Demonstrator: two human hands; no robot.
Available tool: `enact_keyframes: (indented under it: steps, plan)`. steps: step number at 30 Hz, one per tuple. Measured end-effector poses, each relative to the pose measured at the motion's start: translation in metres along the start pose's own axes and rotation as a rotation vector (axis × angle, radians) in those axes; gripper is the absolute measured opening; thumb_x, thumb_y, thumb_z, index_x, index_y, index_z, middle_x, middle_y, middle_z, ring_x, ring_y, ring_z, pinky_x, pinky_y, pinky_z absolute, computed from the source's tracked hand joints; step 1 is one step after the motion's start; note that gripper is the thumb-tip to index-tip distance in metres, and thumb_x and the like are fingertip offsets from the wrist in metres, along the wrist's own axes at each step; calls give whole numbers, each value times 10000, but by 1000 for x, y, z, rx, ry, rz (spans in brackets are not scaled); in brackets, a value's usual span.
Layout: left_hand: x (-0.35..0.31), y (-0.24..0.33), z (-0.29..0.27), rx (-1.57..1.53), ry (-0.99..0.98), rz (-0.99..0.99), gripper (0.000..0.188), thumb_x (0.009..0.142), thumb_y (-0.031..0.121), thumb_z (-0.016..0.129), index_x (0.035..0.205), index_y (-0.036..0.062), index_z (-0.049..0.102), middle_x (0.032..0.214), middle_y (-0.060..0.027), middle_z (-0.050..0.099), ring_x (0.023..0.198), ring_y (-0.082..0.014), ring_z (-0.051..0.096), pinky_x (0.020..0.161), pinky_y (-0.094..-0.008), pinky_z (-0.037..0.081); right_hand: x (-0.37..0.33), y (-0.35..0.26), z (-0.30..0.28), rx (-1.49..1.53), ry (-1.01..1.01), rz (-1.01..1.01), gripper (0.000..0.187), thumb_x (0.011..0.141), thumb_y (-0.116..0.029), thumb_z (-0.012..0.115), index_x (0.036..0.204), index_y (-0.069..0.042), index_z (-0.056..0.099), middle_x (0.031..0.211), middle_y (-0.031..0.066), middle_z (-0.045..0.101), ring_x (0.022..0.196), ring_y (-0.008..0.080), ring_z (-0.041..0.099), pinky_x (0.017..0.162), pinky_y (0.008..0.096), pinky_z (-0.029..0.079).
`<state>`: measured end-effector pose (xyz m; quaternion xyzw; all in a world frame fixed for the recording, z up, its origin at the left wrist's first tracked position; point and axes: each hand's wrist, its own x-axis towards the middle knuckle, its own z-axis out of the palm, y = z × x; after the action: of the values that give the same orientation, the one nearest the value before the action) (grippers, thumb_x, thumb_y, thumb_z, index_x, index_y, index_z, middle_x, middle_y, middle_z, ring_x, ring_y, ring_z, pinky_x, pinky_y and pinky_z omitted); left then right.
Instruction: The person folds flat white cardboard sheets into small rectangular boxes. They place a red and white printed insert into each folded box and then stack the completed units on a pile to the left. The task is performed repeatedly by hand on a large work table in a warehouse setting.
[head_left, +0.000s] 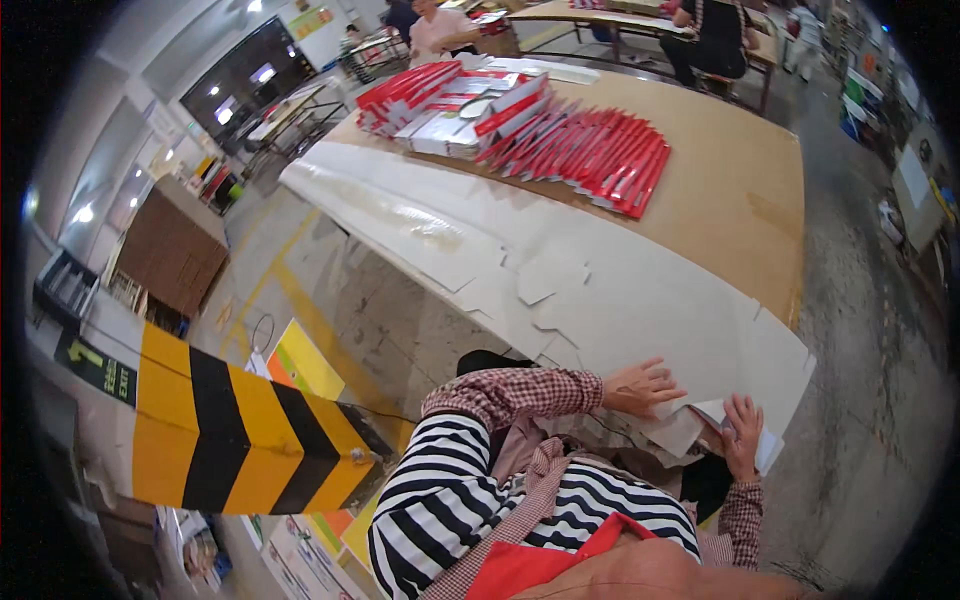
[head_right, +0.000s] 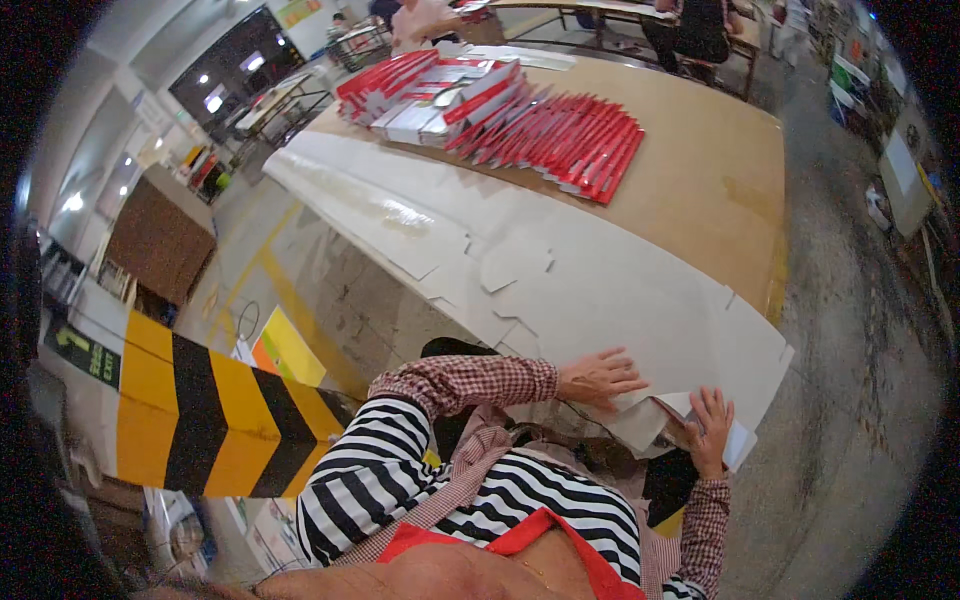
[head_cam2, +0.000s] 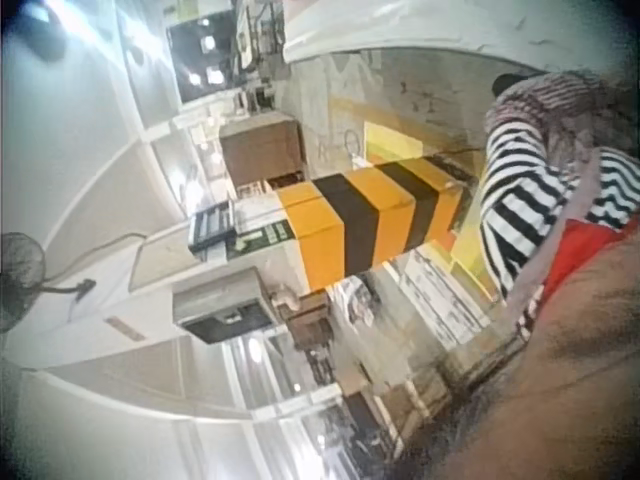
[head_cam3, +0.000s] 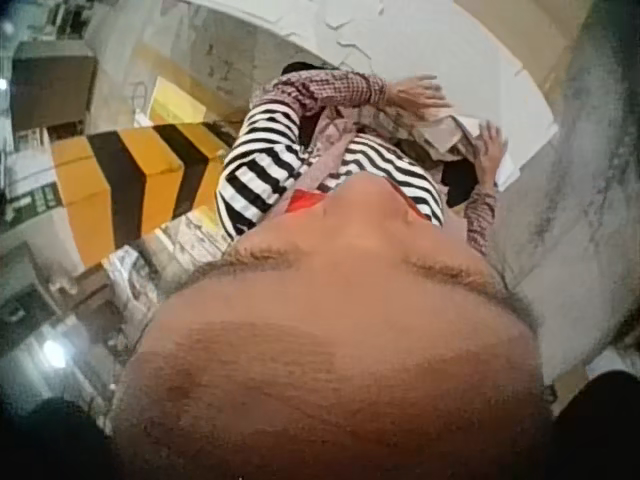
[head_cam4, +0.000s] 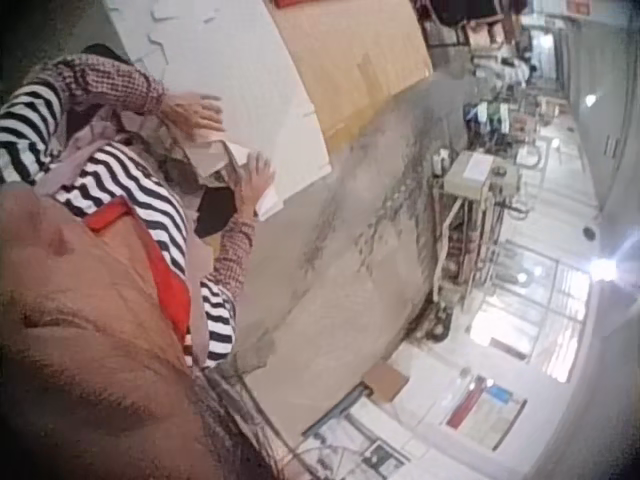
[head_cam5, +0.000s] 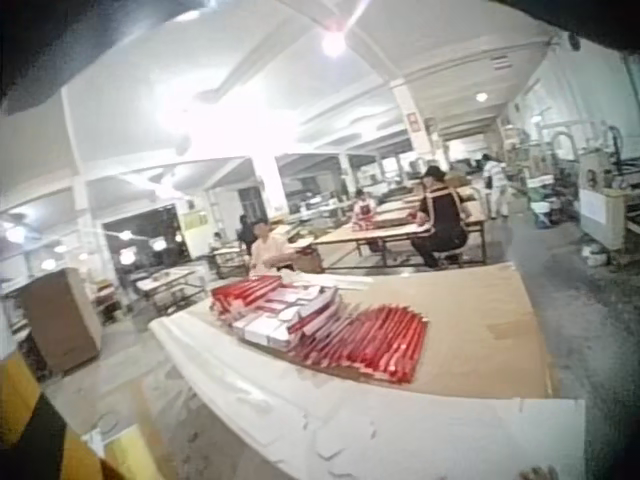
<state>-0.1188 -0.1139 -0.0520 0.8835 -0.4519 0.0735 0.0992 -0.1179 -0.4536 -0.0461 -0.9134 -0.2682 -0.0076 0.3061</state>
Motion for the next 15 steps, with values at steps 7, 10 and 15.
enact_keyframes:
  steps: [7,10,15]
  plan:
    - [36,-16,-14,-566,135,-639,370,839,234,677,1162,91,569,1069,-100,630,938,-289,612,947,-429,408,-4,8,-5,-65,-34,9,645,979,-599,397,1394,-128,545,1501,109,450,1442,348,299,1183,546,79]
    - [40,-6,12,-322,298,-669,365,818,250,697,1128,102,576,1116,-95,610,1063,-265,568,935,-490,386,-2,1,-5,-110,-16,-1,641,968,-611,409,1382,-146,560,1495,100,456,1433,346,316,1185,551,94]
    - [49,48,72,141,210,-261,629,847,403,668,1364,107,466,1419,-122,464,1376,-393,337,1091,-652,242,-3,-4,-1,-387,6,-84,646,972,-578,427,1416,-116,511,1533,168,372,1439,355,294,1180,555,101]
